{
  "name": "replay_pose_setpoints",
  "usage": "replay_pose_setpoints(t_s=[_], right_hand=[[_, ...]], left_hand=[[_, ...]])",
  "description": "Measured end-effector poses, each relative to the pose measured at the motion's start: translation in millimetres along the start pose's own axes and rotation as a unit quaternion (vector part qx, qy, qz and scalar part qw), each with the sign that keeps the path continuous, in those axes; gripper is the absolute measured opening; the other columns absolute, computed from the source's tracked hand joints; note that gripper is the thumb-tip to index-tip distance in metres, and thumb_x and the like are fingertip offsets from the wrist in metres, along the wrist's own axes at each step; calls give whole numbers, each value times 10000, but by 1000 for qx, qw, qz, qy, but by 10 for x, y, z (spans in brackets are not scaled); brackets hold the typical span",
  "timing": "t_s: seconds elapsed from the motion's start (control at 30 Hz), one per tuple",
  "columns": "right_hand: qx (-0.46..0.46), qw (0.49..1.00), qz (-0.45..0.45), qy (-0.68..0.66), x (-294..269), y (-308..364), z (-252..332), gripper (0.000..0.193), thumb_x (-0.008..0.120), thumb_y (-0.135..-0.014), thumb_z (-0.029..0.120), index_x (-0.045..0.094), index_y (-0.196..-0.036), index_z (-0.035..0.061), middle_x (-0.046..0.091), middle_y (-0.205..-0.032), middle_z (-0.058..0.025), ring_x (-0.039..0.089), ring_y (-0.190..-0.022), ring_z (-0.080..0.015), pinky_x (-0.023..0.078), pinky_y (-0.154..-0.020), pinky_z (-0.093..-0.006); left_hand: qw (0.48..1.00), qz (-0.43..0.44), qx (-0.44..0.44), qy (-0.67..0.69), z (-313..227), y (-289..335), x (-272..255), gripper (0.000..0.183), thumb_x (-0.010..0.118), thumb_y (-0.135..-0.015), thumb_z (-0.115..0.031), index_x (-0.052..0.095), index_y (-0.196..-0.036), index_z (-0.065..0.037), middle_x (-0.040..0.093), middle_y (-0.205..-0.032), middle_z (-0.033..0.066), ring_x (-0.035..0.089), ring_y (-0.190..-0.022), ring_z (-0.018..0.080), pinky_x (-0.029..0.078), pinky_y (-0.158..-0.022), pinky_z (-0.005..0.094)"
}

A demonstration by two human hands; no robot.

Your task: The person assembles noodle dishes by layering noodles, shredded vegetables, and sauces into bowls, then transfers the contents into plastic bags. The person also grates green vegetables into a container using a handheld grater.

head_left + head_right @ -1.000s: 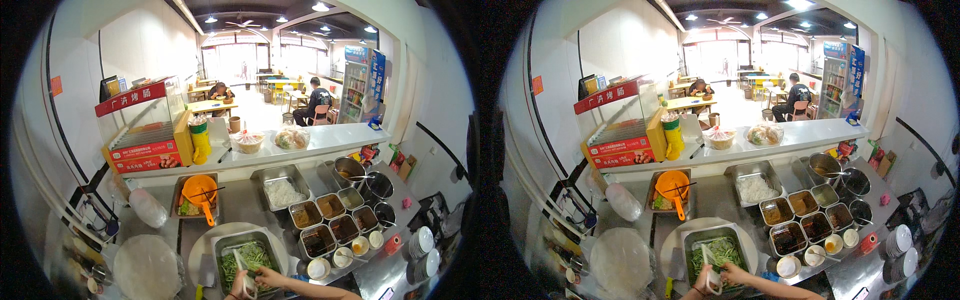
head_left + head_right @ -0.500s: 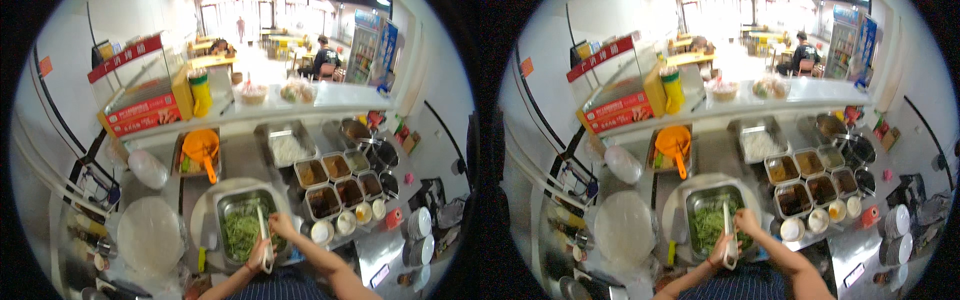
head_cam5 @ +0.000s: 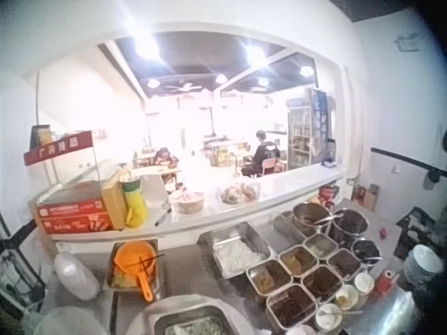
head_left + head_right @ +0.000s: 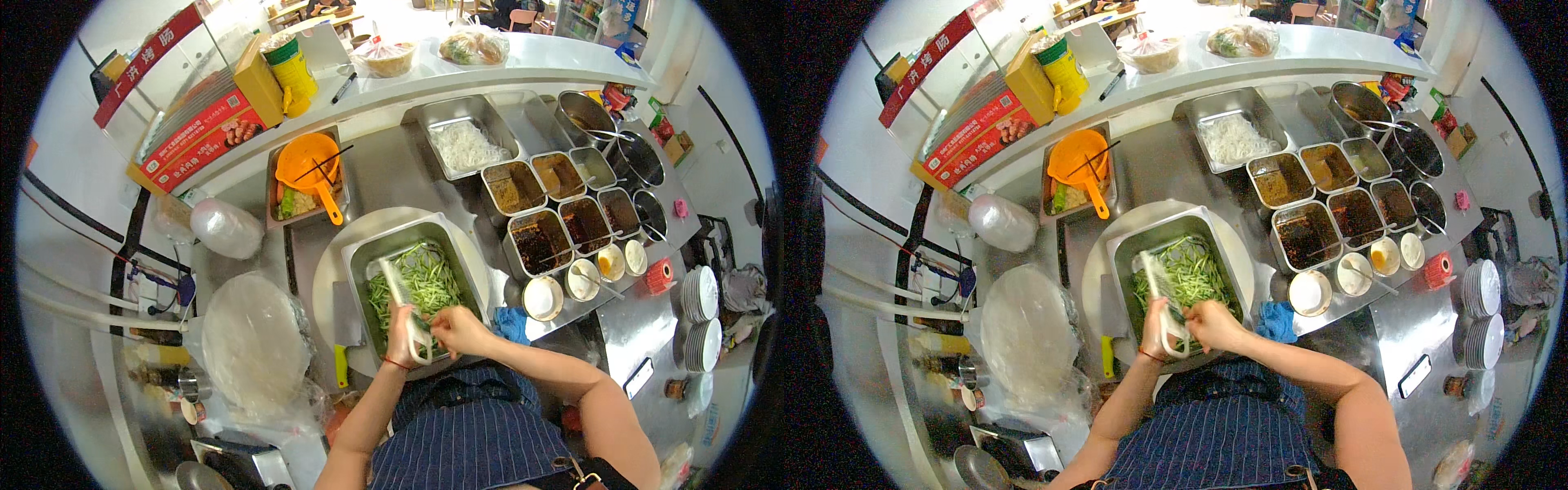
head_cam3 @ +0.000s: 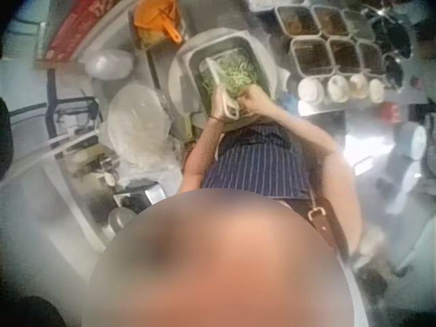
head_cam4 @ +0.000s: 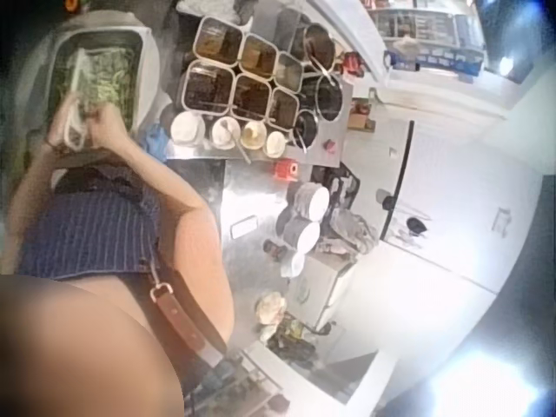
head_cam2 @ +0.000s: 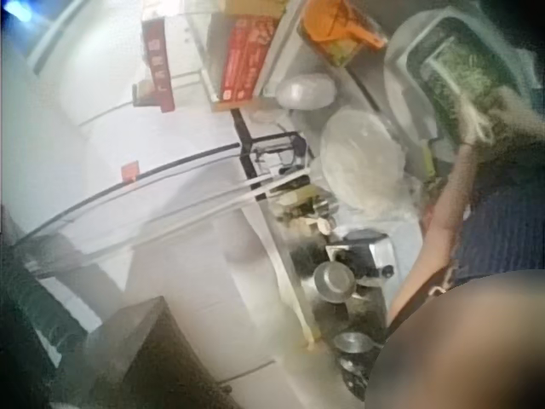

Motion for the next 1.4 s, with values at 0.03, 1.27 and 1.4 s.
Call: replay_pose_setpoints(t_s=[0.03,1.27,1.4], right_hand=[[22,998,-50,0,-136,-138,-102,183,529,-790,24,613,-853,-126,626,-630,-179,609,-446,-195,495,-401,-326],[71,951,-236,-185,-755,299,-1157,173,545,-873,48,502,-997,-66,606,-667,-101,505,-461,-103,402,-393,-245],[101,944,-244,-198,-581,451,-1247,167,549,-869,47,511,-985,-66,606,-671,-102,511,-459,-103,407,-397,-245]], left_hand=[[995,45,26,-87,73,-17,117,619,459,-874,-223,180,-1427,-191,442,-1039,132,562,-827,199,549,-565,324],[888,236,-142,368,312,-246,409,618,562,-770,-393,467,-1250,-17,513,-1116,230,513,-1016,330,470,-850,457],[891,166,-235,351,720,491,226,655,610,-740,-325,415,-1308,-64,472,-1187,201,456,-1085,356,411,-885,520]])
Point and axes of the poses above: each hand's wrist, its own y-axis away from the middle knuckle, its own x-axis out of the palm, z = x × y, the point moved 8 cm from there along -y, towards the middle knuckle
